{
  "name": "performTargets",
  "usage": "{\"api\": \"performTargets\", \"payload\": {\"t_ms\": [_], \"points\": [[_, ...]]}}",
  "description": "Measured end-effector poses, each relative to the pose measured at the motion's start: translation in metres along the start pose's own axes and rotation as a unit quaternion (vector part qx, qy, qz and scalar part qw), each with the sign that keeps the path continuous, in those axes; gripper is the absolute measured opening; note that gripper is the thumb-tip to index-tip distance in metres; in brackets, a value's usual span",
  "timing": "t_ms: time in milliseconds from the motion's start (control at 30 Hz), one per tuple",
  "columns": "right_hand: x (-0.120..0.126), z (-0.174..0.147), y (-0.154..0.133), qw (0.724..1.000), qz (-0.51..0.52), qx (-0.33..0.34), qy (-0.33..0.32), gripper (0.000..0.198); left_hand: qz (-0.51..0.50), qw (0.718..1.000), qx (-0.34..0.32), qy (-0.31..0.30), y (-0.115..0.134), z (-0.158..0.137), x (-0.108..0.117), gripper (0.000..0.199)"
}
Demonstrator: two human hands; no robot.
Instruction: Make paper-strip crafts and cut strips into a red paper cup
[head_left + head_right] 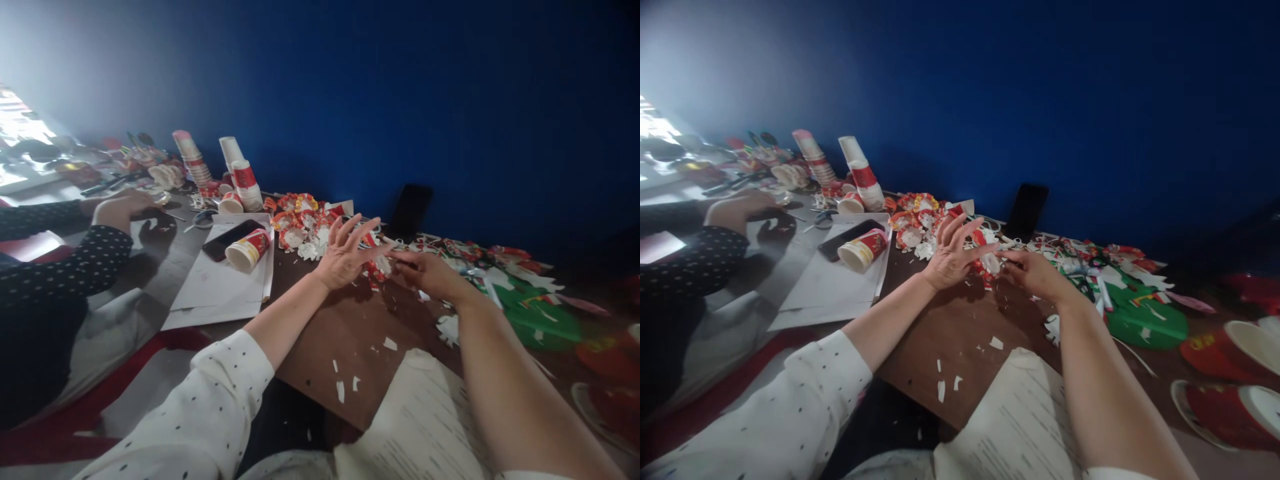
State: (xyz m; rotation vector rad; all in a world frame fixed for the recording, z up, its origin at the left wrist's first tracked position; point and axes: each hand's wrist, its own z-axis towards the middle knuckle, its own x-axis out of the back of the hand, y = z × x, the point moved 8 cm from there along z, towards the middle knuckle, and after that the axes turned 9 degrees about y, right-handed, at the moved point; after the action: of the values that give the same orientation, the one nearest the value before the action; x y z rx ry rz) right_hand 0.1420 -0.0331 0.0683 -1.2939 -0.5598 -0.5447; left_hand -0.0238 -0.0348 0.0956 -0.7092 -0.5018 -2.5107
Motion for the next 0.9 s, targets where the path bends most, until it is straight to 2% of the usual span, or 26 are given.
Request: {"api": "performTargets", "payload": {"t_ms": [100,200,267,333,367,400,433,467,500,533,567,600,700,800,900], "points": [[0.001,0.001,-0.004,0.999,-0.029,0.022,0.007,0.031,-0.015,1.000,0.008,-0.018,-0.002,-0.003,0.002,0.020],[0.009,0.001,-0.007,0.999,-0.021,0.027,0.005,0.037,-0.029,0.998,0.062,0.005,-0.013,0.001,0.009,0.014],[0.018,0.001,-0.003,1.000,-0.008,0.016,0.002,0.043,-0.049,0.988,0.138,0.054,-0.027,0.003,0.015,0.013],[0.030,0.002,0.009,1.000,0.007,-0.005,0.009,0.045,-0.094,0.953,0.263,0.115,-0.047,0.001,0.017,0.009],[0.034,0.003,0.017,1.000,0.009,-0.019,0.014,0.044,-0.135,0.920,0.340,0.140,-0.058,-0.004,0.013,0.006],[0.036,0.005,0.026,0.999,0.012,-0.033,0.023,0.042,-0.191,0.875,0.420,0.147,-0.066,-0.011,0.003,0.007],[0.040,0.007,0.035,0.997,0.029,-0.041,0.052,0.040,-0.264,0.814,0.498,0.138,-0.070,-0.020,-0.012,0.010],[0.040,0.009,0.043,0.995,0.053,-0.047,0.077,0.039,-0.346,0.741,0.563,0.116,-0.069,-0.029,-0.032,0.010],[0.037,0.012,0.051,0.991,0.075,-0.054,0.096,0.037,-0.423,0.663,0.611,0.085,-0.062,-0.036,-0.053,0.008],[0.030,0.015,0.058,0.988,0.096,-0.064,0.107,0.038,-0.496,0.591,0.635,0.029,-0.049,-0.041,-0.074,0.006],[0.024,0.017,0.066,0.982,0.115,-0.079,0.125,0.038,-0.535,0.545,0.645,0.010,-0.041,-0.044,-0.087,0.005],[0.017,0.018,0.073,0.976,0.124,-0.098,0.147,0.038,-0.549,0.520,0.654,0.020,-0.038,-0.048,-0.095,0.004],[0.005,0.020,0.076,0.970,0.065,-0.081,0.218,0.035,-0.579,0.496,0.643,0.071,-0.037,-0.052,-0.107,0.009],[0.001,0.018,0.069,0.967,0.035,-0.071,0.243,0.039,-0.606,0.502,0.606,0.114,-0.041,-0.048,-0.107,0.011],[0.015,0.009,0.055,0.939,-0.025,-0.043,0.340,0.034,-0.609,0.510,0.594,0.130,-0.043,-0.046,-0.106,0.011]]}}
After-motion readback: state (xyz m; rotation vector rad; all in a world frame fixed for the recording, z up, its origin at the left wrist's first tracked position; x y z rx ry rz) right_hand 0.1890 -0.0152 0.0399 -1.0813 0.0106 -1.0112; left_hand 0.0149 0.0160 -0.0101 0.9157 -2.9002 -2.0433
